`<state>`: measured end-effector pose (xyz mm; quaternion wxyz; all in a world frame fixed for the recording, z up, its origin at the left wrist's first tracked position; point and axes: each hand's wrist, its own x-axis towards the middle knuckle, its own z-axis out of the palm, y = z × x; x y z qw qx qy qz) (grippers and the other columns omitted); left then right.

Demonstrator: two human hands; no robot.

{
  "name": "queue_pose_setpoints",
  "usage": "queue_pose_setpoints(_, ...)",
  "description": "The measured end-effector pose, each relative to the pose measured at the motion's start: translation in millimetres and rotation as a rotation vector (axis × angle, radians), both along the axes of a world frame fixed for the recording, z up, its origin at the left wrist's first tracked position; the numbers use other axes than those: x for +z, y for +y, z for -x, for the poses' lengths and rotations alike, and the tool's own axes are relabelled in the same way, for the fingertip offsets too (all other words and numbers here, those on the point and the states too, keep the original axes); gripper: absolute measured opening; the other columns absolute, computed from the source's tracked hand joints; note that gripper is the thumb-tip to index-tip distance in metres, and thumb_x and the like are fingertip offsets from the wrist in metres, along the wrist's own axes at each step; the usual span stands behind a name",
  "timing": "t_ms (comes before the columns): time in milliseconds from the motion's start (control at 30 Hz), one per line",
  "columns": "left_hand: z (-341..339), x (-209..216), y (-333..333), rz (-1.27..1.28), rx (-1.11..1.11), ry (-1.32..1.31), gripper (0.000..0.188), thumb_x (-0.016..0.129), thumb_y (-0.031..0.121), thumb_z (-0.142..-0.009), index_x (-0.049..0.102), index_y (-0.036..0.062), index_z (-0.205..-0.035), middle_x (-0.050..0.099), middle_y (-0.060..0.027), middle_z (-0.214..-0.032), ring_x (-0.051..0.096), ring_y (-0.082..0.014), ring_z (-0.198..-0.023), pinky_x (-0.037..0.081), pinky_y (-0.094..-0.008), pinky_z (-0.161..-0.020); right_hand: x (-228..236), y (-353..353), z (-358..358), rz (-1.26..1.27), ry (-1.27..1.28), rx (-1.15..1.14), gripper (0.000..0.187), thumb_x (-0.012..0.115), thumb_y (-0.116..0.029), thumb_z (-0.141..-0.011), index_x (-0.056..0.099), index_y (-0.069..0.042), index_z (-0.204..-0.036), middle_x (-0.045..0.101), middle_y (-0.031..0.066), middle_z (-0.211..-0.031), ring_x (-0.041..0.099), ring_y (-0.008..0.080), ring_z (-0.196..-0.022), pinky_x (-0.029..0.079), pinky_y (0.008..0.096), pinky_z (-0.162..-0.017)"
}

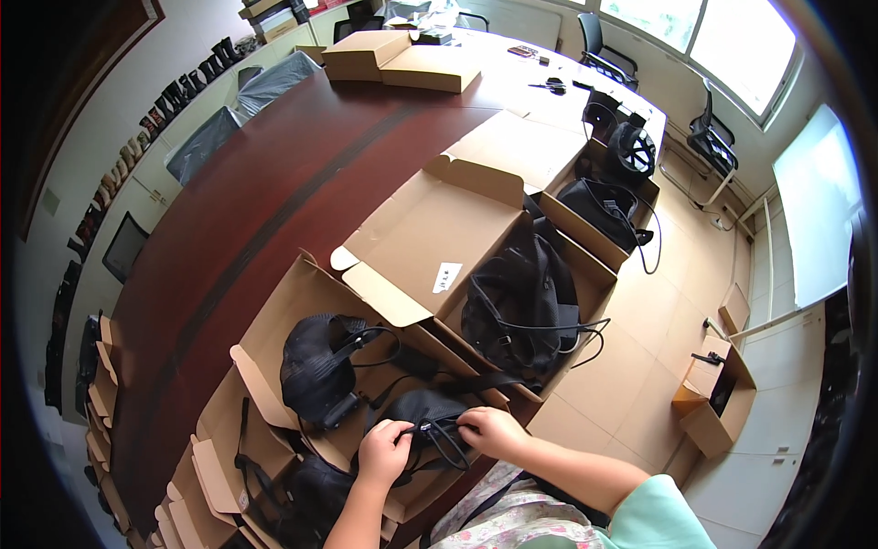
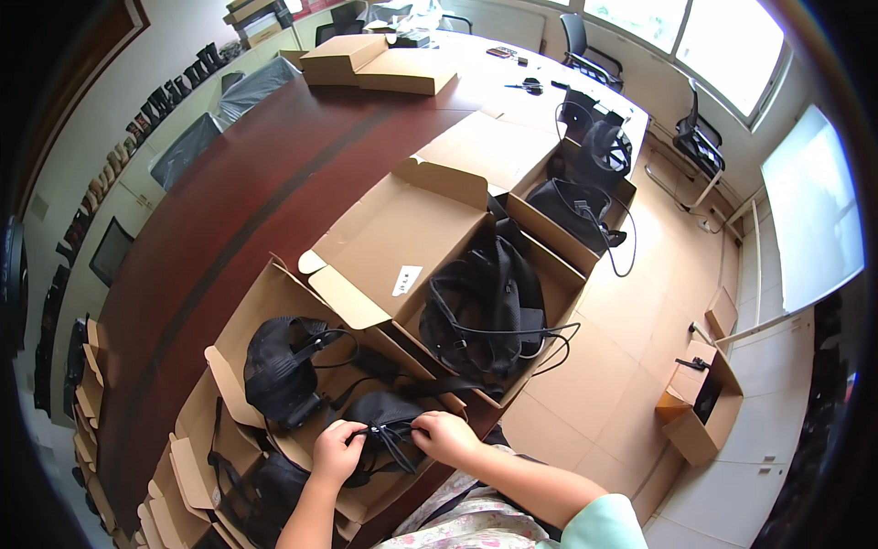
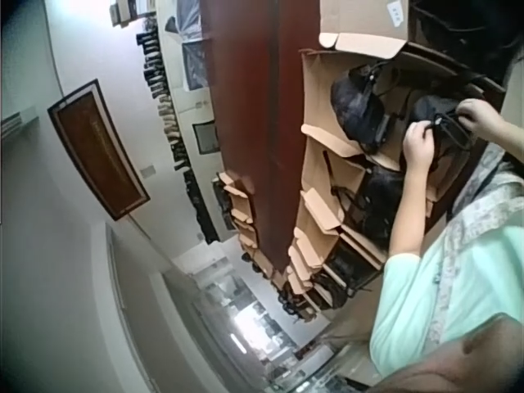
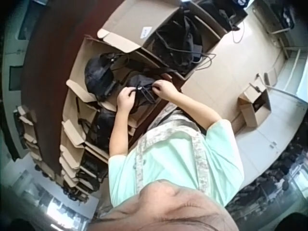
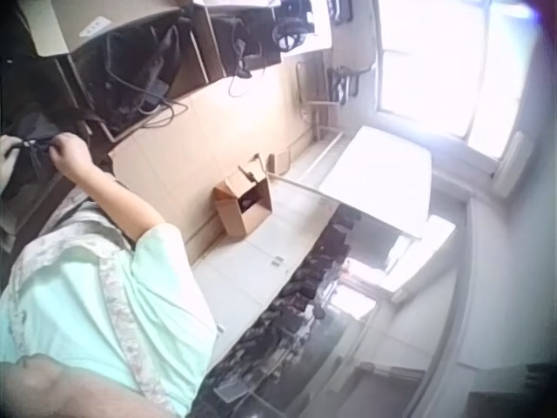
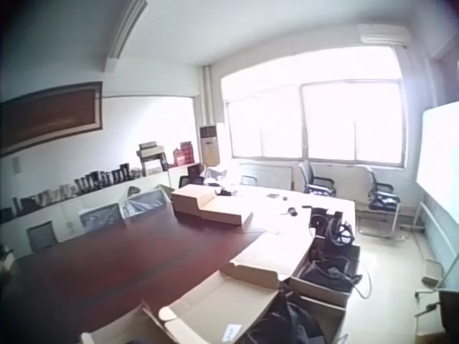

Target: Packing black bags and electronic devices into cardboard boxes on a large table in a production or warehouse environment.

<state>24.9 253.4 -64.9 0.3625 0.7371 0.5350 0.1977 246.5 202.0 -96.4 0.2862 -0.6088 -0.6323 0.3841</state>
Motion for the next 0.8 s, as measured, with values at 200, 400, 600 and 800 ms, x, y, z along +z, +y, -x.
queue_pose_setpoints(200,-14.4,4.6,-6.1,0.008,0.023,0.019,0.012,0.065,0.008,-0.076,0.068,0.0053,-0.088,0.064,-0.0110,-0.084,0.063,-0.0309,-0.082,0.050,-0.0373,-0.071,-16.3,-8.2,19.8,-0.008,-0.128,-0.203,0.030,0.054,-0.029,-0.090,0.064,-0.001,-0.091,0.065,0.0187,-0.095,0.059,0.0371,-0.094,0.047,0.0447,-0.083)
queue_pose_setpoints(400,-22.5,1.5,-10.5,-0.201,-0.071,0.045,0.012,0.064,0.003,-0.078,0.066,0.0014,-0.090,0.064,-0.0126,-0.082,0.063,-0.0304,-0.078,0.050,-0.0351,-0.070,-30.9,21.0,24.8,0.212,-0.140,-0.205,0.046,0.063,-0.045,-0.081,0.064,0.001,-0.091,0.066,0.0194,-0.092,0.060,0.0381,-0.092,0.048,0.0441,-0.085)
queue_pose_setpoints(600,-20.6,-7.1,-6.2,-0.141,-0.001,0.028,0.014,0.064,0.008,-0.078,0.066,0.0050,-0.092,0.063,-0.0105,-0.086,0.062,-0.0308,-0.082,0.050,-0.0393,-0.072,-35.4,39.5,15.4,0.429,0.102,-0.118,0.047,0.068,-0.047,-0.077,0.066,-0.001,-0.089,0.067,0.0181,-0.080,0.065,0.0331,-0.077,0.050,0.0422,-0.072)
queue_pose_setpoints(800,-19.5,-6.0,3.6,-0.128,0.005,-0.004,0.016,0.063,0.002,-0.080,0.066,0.0008,-0.096,0.064,-0.0142,-0.088,0.063,-0.0304,-0.082,0.050,-0.0341,-0.074,-44.9,42.3,18.5,0.375,0.195,-0.205,0.041,0.071,-0.040,-0.077,0.066,-0.003,-0.093,0.067,0.0171,-0.083,0.065,0.0316,-0.078,0.049,0.0388,-0.072)
